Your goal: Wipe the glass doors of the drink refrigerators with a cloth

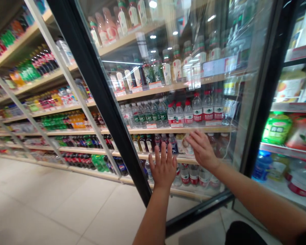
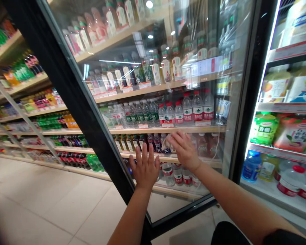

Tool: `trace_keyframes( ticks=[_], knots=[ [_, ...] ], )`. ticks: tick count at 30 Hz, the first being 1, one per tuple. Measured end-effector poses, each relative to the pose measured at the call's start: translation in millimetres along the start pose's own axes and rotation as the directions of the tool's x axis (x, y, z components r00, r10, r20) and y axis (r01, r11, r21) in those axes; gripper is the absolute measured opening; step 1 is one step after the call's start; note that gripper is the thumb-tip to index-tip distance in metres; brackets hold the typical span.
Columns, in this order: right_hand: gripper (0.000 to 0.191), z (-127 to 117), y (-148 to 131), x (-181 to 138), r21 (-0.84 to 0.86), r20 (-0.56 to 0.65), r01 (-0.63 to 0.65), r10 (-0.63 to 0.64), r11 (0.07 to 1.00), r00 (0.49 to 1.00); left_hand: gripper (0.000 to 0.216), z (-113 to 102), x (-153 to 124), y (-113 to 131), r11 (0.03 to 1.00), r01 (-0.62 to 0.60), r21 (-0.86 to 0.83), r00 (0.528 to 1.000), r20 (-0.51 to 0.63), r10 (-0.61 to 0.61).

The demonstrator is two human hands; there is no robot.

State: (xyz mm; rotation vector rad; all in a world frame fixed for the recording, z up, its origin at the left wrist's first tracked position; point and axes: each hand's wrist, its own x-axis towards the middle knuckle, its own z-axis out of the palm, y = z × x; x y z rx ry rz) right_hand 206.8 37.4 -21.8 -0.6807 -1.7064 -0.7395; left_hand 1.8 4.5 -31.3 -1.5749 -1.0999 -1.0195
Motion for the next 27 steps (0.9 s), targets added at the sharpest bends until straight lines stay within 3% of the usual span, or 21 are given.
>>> trace_keyframes(
  ticks=[4, 7, 10, 12, 17, 19, 24, 27],
  knots=[
    [0.064, -5, 7, 43, 0.078, -0.184, -0.097, 0.110, 0.992, 0.977, 0.073, 0, 0, 1, 1.000, 0.007, -0.012, 1.000, -0.022, -0.007],
    [0.061, -1, -10, 16, 0.057, -0.096, -0.058, 0.063, 0.997, 0.993, 0.070, -2, 1, 1, 1.000, 0.009, -0.013, 1.000, -0.001, -0.009],
    [0.053, 0, -24, -21, 0.078, 0.069, 0.096, -0.101, 0.992, 0.992, 0.069, -3, 0, 1, 1.000, -0.001, -0.004, 1.000, 0.005, 0.001],
    [0.049, -3, -21, -21, 0.107, 0.088, 0.126, -0.135, 0.986, 0.987, 0.071, -3, 0, 0, 1.000, -0.006, 0.001, 1.000, -0.001, 0.006],
    [0.054, -11, 5, 33, 0.080, -0.123, -0.058, 0.067, 0.995, 0.990, 0.075, 0, 1, 0, 1.000, -0.007, 0.004, 1.000, -0.013, 0.007],
    [0.056, -8, 2, 31, 0.039, -0.148, -0.103, 0.107, 0.994, 0.983, 0.075, 0, 1, 0, 1.000, -0.007, -0.014, 1.000, -0.011, 0.007],
    [0.052, 2, -19, -24, -0.076, 0.037, 0.023, -0.020, 0.997, 0.999, 0.076, 1, -1, -3, 0.997, -0.002, -0.079, 1.000, 0.007, 0.002],
    [0.051, -4, -5, -11, -0.147, 0.050, -0.041, 0.049, 0.988, 0.998, 0.073, 6, -3, -2, 0.986, 0.026, -0.164, 0.999, 0.041, -0.020]
  ],
)
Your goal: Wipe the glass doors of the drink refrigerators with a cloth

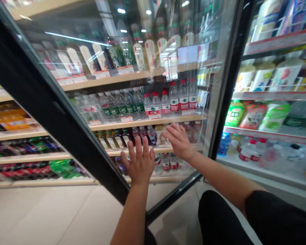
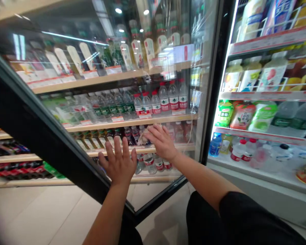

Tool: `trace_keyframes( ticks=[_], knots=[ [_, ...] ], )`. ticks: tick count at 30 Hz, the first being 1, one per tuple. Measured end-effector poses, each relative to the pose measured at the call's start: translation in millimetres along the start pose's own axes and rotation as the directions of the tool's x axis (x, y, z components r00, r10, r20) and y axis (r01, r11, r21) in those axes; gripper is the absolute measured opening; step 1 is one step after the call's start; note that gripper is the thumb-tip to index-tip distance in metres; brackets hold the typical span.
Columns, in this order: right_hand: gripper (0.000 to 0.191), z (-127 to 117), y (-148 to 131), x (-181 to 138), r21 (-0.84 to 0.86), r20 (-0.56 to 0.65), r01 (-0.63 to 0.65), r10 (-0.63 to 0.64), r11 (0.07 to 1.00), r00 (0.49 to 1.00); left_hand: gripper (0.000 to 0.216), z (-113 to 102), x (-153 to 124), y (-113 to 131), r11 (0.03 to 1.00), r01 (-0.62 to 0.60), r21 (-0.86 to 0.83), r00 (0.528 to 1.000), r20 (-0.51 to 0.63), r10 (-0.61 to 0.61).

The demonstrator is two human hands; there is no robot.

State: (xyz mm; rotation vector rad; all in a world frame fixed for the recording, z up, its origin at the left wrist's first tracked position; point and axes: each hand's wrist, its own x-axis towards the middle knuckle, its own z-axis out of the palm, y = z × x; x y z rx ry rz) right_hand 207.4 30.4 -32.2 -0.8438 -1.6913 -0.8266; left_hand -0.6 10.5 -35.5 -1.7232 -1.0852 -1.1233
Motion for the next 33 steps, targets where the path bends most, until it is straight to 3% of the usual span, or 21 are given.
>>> trace_keyframes(
  ticks=[3, 5, 8, 11, 14, 17, 19, 22, 25, 27, 29, 33],
  knots=[
    [0.052, -7, 20, 36, -0.012, -0.122, -0.171, 0.168, 0.985, 0.978, 0.069, 4, -2, 1, 0.998, 0.053, -0.033, 0.999, -0.001, -0.053],
    [0.053, -8, 20, 40, 0.029, -0.156, -0.208, 0.210, 0.978, 0.965, 0.068, 4, -2, 2, 0.998, 0.055, -0.035, 0.998, -0.008, -0.056],
    [0.058, -2, -2, 4, 0.088, -0.088, -0.143, 0.151, 0.986, 0.985, 0.067, 2, -1, 1, 0.999, 0.031, -0.020, 0.999, -0.025, -0.031],
    [0.059, 6, -26, -32, 0.159, 0.052, -0.009, 0.001, 0.987, 0.999, 0.068, -1, 2, 1, 1.000, -0.003, 0.024, 0.999, -0.035, 0.004],
    [0.059, 7, -28, -18, 0.202, 0.084, -0.004, -0.013, 0.979, 0.996, 0.071, -2, 4, 1, 0.997, -0.037, 0.065, 0.998, -0.043, 0.040],
    [0.062, 7, -19, 19, 0.210, -0.015, -0.071, 0.076, 0.975, 0.997, 0.075, -3, 4, 0, 0.997, -0.035, 0.075, 0.998, -0.050, 0.038],
    [0.063, 10, -20, 27, 0.216, -0.068, -0.104, 0.122, 0.971, 0.990, 0.075, -4, 3, 0, 0.998, -0.021, 0.057, 0.999, -0.040, 0.023],
    [0.065, 15, -36, 9, 0.237, -0.029, -0.099, 0.109, 0.967, 0.994, 0.073, -9, 0, 3, 0.999, -0.032, 0.000, 0.998, -0.060, 0.032],
    [0.067, 11, -49, -11, 0.352, 0.082, -0.110, 0.087, 0.929, 0.993, 0.063, -14, 4, 13, 0.967, -0.210, -0.142, 0.976, -0.089, 0.199],
    [0.072, 1, -42, -10, 0.463, 0.124, -0.109, 0.057, 0.880, 0.991, 0.056, -15, 11, 22, 0.911, -0.311, -0.272, 0.949, -0.037, 0.313],
    [0.072, -10, -23, -2, 0.496, 0.122, -0.094, 0.038, 0.863, 0.992, 0.052, -12, 17, 30, 0.900, -0.290, -0.324, 0.948, 0.032, 0.317],
    [0.067, -12, 24, 7, 0.220, 0.064, -0.079, 0.066, 0.972, 0.996, 0.035, -1, 8, 44, 0.937, -0.224, -0.268, 0.971, 0.016, 0.237]
  ],
)
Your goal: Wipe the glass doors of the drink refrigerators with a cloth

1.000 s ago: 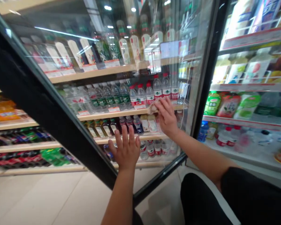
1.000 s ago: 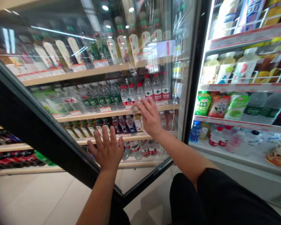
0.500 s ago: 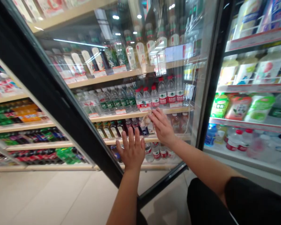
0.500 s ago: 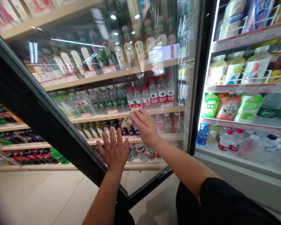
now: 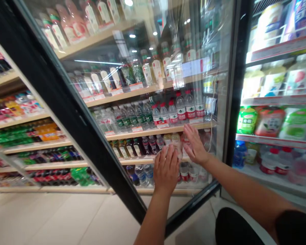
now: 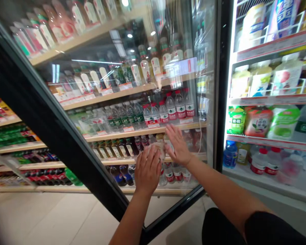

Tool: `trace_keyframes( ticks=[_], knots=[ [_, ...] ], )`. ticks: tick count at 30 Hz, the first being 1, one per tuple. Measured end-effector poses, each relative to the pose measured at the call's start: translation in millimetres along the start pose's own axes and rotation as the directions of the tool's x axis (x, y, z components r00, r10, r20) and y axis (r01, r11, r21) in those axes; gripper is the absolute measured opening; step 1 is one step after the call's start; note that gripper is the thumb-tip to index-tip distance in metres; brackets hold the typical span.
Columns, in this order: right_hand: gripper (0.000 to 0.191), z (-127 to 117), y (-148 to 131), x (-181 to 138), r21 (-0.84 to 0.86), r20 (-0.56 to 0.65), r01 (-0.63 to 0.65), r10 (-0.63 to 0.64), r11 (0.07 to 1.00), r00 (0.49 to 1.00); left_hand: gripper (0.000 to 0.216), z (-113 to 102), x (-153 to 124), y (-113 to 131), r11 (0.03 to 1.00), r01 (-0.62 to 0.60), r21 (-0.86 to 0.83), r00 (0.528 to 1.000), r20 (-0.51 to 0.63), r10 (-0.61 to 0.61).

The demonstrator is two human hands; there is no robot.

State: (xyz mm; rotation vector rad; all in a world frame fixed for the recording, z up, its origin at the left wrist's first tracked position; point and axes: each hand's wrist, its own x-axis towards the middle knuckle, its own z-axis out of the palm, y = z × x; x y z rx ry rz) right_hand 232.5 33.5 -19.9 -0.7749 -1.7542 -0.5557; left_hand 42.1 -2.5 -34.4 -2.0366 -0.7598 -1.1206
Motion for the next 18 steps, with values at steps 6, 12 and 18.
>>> trace_keyframes(
  ticks=[6, 12, 18],
  knots=[
    [0.068, 28, 26, -15, -0.398, -0.047, 0.050, -0.075, 0.916, 0.996, 0.023, 5, -7, -2, 0.999, -0.008, 0.037, 0.998, -0.055, 0.010],
    [0.065, 28, 21, -13, -0.425, -0.043, 0.052, -0.078, 0.904, 0.996, 0.038, -16, 44, -33, 0.969, 0.085, 0.232, 0.962, -0.271, -0.020],
    [0.065, 26, 21, -14, -0.425, -0.070, 0.056, -0.094, 0.904, 0.993, 0.025, 16, -19, 9, 0.997, -0.020, 0.070, 0.997, -0.071, 0.025]
  ],
)
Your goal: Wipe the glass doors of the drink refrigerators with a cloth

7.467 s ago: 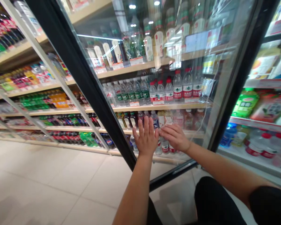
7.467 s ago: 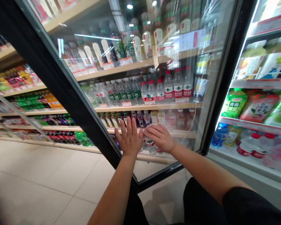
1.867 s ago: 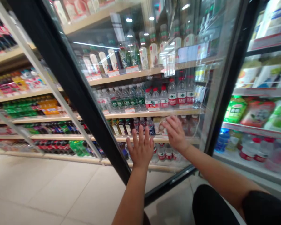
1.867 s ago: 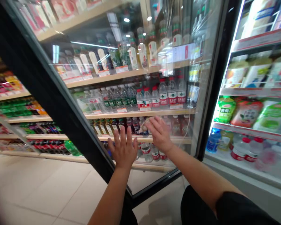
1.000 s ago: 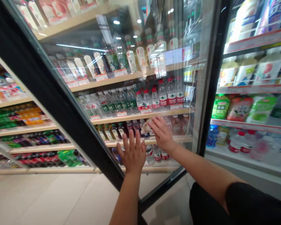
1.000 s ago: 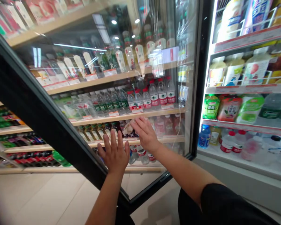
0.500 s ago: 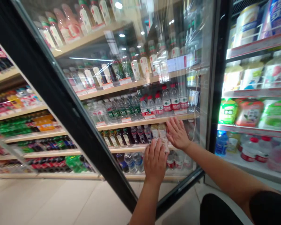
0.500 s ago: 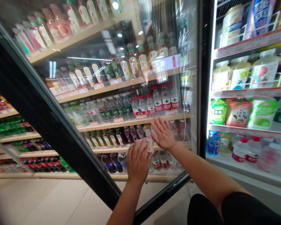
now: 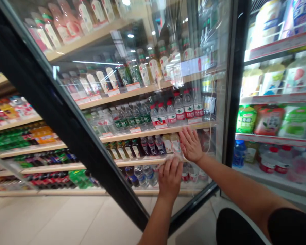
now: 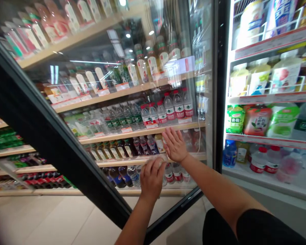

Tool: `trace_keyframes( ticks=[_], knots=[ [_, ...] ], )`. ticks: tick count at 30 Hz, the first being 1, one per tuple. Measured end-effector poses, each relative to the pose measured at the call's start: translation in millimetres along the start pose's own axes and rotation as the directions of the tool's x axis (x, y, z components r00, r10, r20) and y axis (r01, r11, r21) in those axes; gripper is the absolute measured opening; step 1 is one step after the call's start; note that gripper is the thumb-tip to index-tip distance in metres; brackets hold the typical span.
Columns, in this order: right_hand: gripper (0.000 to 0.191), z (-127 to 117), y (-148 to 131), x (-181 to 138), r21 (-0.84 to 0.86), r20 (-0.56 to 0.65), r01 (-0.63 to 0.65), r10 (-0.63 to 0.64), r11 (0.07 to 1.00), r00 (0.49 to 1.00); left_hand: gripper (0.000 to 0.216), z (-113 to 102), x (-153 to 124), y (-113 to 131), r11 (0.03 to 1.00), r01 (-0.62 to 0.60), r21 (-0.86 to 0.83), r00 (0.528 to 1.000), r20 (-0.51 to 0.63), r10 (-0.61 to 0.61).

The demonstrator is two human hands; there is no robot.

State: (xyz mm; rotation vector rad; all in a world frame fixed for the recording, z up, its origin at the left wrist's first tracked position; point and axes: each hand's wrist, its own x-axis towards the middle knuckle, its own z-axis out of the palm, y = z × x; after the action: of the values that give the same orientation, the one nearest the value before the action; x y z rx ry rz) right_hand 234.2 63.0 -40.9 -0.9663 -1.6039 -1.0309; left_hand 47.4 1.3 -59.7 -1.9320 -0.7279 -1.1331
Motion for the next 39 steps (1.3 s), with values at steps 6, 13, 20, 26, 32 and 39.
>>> trace_keyframes(
  ticks=[6, 13, 20, 26, 32, 39],
  knots=[
    [0.067, 2, 0, -2, 0.008, 0.010, -0.014, 0.014, 1.000, 1.000, 0.018, -7, 6, -12, 1.000, -0.009, -0.005, 1.000, -0.009, 0.009],
    [0.065, 2, -4, -1, 0.033, 0.014, -0.051, 0.051, 0.998, 0.999, 0.025, -1, -8, 0, 0.996, 0.047, -0.074, 0.999, 0.025, -0.045],
    [0.065, 5, -7, -4, 0.037, 0.000, -0.092, 0.092, 0.995, 0.996, 0.026, -6, -10, -6, 0.994, -0.026, -0.102, 0.999, 0.038, 0.030],
    [0.066, 5, -9, -4, 0.034, -0.017, -0.079, 0.080, 0.996, 0.997, 0.025, -16, -2, -11, 0.994, 0.108, -0.008, 0.992, -0.059, -0.109],
    [0.065, 4, -9, -5, 0.022, -0.009, -0.089, 0.089, 0.996, 0.996, 0.026, -6, -27, 0, 0.996, -0.018, -0.091, 0.999, 0.029, 0.020],
    [0.064, 5, -10, -5, 0.018, -0.014, -0.083, 0.083, 0.996, 0.996, 0.027, -17, 25, -24, 0.996, 0.086, 0.020, 0.991, -0.107, -0.084]
  ],
)
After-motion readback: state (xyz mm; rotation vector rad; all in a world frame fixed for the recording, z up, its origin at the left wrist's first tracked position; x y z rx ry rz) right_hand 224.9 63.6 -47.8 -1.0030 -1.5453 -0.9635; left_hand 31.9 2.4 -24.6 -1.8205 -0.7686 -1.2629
